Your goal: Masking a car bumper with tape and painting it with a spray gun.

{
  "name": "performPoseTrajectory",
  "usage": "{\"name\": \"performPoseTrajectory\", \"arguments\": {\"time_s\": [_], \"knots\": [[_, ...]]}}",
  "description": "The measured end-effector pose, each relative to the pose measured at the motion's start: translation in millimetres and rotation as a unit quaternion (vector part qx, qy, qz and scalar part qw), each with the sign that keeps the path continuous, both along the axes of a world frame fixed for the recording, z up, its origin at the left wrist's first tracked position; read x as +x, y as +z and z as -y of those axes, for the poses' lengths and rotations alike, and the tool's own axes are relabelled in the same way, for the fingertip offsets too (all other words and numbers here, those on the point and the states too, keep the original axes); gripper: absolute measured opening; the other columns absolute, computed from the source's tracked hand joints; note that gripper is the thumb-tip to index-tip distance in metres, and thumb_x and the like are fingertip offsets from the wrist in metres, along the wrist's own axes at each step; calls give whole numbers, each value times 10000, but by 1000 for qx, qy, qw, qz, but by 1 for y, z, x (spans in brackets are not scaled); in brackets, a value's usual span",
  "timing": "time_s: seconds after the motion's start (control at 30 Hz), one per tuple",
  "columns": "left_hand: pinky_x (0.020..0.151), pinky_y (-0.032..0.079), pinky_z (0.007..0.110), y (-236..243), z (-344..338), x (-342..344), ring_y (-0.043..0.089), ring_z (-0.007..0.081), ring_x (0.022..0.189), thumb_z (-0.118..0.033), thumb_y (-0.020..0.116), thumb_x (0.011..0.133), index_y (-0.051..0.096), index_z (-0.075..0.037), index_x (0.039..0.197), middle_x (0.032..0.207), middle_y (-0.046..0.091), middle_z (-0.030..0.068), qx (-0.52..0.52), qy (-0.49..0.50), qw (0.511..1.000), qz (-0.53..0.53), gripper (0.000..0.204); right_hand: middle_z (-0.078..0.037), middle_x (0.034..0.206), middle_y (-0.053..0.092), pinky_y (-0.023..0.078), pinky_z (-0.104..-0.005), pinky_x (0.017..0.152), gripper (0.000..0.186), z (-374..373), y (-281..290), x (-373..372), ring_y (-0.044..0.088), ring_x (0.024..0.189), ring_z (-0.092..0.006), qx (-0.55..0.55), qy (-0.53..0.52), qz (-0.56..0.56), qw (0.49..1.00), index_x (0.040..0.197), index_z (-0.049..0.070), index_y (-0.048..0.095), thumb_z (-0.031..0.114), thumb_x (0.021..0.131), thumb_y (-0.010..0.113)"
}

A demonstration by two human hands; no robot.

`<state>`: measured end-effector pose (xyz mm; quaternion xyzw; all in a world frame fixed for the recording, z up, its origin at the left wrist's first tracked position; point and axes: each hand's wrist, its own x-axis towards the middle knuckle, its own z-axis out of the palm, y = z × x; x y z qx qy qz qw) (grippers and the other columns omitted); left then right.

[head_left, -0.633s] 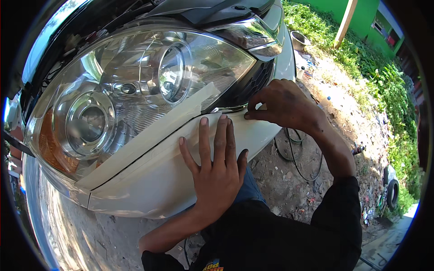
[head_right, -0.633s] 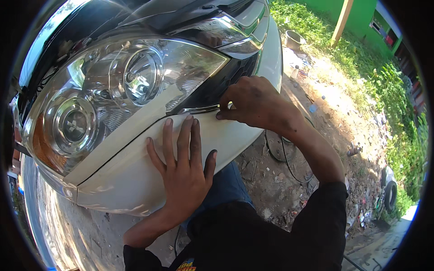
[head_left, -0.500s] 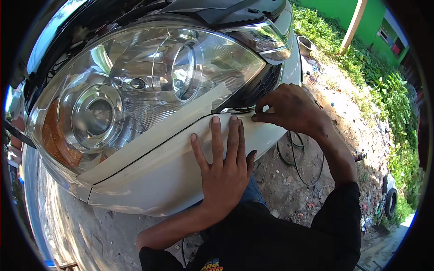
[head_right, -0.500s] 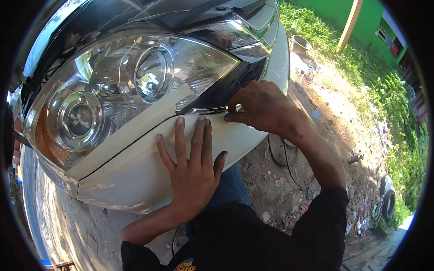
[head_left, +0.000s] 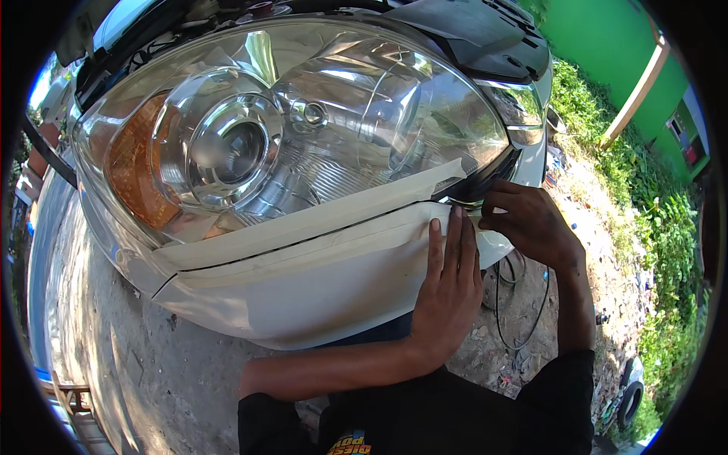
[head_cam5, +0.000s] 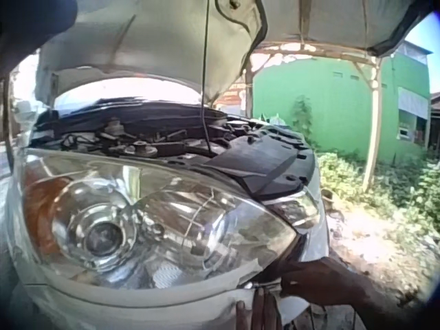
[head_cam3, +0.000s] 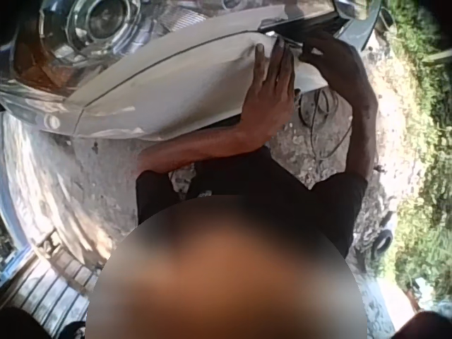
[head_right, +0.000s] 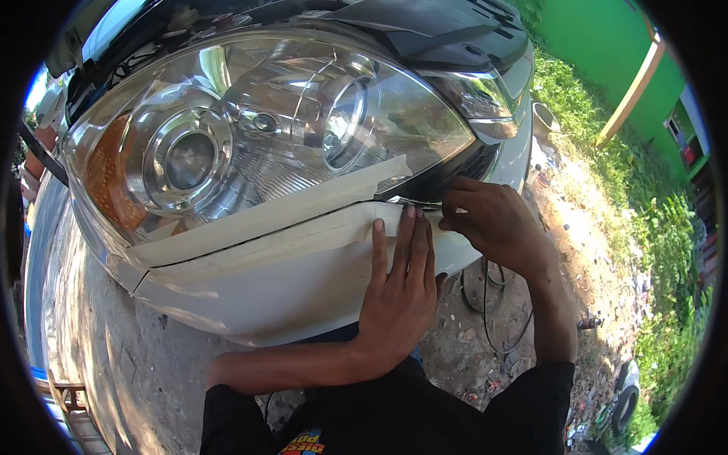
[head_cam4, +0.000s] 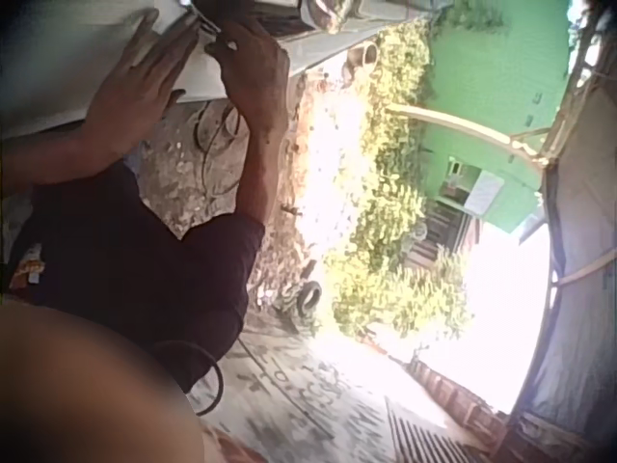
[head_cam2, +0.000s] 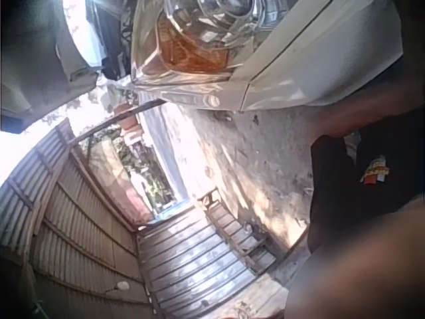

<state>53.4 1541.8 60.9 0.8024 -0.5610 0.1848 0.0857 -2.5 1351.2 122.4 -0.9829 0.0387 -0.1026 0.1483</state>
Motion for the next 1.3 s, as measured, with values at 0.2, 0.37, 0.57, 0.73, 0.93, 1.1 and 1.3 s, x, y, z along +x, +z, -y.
{"name": "performPoseTrajectory", "arguments": {"time_s": [0.2, 0.37, 0.57, 0.73, 0.93, 1.1, 1.3], "knots": [[1274, 166, 608, -8, 7, -4, 320, 379, 1533, -295, 536, 963, 633, 78, 1345, 1531, 475, 247, 1, -10, 999, 37, 543, -102, 1031, 673, 546, -447, 764, 144, -18, 0, -7, 696, 897, -359, 22, -62, 19, 998, 1025, 54, 694, 112, 896, 716], [1276, 156, 592, -9, 3, 3, 333, 383, 1529, -312, 514, 964, 597, 73, 1393, 1556, 462, 226, 50, -25, 997, 45, 582, -110, 1061, 706, 571, -414, 717, 161, -31, 2, 0, 724, 874, -315, 19, -101, 4, 995, 1046, 52, 725, 81, 888, 722], [1277, 142, 591, -19, 6, 5, 337, 384, 1528, -326, 498, 965, 601, 71, 1390, 1558, 463, 218, -13, -41, 998, 50, 591, -102, 999, 709, 554, -366, 688, 189, -27, 3, -2, 719, 818, -258, 65, -129, -9, 989, 1031, 36, 748, 40, 843, 757], [1275, 142, 600, -19, 1, 10, 349, 397, 1520, -338, 489, 978, 632, 46, 1369, 1547, 480, 216, 4, -44, 995, 85, 566, -100, 947, 706, 539, -350, 656, 160, -34, -3, -2, 709, 792, -241, 90, -186, -26, 978, 1003, 24, 749, 35, 844, 766], [1264, 177, 613, -12, 0, 12, 379, 410, 1494, -363, 495, 940, 653, 33, 1344, 1512, 502, 214, 19, -50, 992, 117, 588, -109, 905, 695, 541, -348, 665, 133, -55, -26, -10, 702, 777, -237, 48, -244, 93, 964, 984, 14, 750, -1, 852, 755], [1264, 176, 614, -21, 9, 15, 380, 417, 1482, -363, 499, 929, 670, 29, 1317, 1499, 502, 217, -12, -31, 988, 149, 578, -106, 873, 675, 509, -334, 631, 125, -59, -40, -14, 671, 750, -210, -42, -187, 201, 961, 980, 1, 747, -61, 877, 713], [1262, 171, 623, -13, 8, 9, 361, 397, 1491, -366, 536, 922, 623, 28, 1372, 1544, 456, 208, 43, -22, 987, 156, 605, -41, 927, 648, 392, -263, 569, 102, -54, -26, -115, 499, 695, -104, -6, -356, 230, 906, 963, 22, 737, -51, 896, 709]]}}
